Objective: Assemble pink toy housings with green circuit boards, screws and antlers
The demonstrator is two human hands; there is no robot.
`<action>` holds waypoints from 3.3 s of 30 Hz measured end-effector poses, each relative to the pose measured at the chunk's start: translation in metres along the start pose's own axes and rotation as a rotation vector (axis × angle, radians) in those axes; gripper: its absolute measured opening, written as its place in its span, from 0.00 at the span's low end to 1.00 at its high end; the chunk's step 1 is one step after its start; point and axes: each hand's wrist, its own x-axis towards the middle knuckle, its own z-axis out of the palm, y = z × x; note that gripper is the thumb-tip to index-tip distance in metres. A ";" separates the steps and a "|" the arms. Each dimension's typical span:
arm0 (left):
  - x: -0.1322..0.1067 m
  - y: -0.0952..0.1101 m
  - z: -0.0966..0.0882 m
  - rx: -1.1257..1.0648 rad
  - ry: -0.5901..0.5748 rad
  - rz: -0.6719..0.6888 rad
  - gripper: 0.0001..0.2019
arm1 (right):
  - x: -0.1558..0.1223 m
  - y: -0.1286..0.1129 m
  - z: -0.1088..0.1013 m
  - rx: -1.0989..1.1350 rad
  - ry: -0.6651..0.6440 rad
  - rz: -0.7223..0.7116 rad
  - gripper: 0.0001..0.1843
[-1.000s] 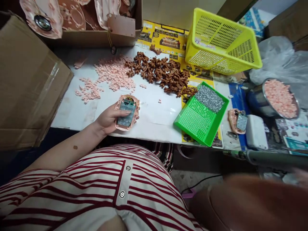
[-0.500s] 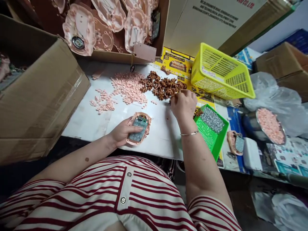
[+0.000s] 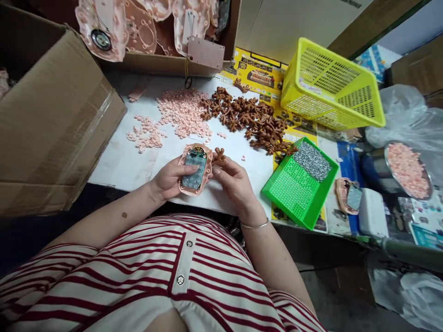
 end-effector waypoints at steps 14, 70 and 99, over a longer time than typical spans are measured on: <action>-0.003 -0.002 0.003 0.249 -0.058 -0.049 0.24 | -0.012 -0.041 -0.037 -0.658 0.096 -0.049 0.15; -0.002 -0.001 0.008 0.607 -0.121 -0.191 0.13 | -0.007 -0.038 0.011 -0.688 0.192 -0.312 0.12; -0.025 0.006 0.019 0.414 -0.128 -0.135 0.24 | -0.031 0.000 -0.016 0.114 0.254 -0.027 0.34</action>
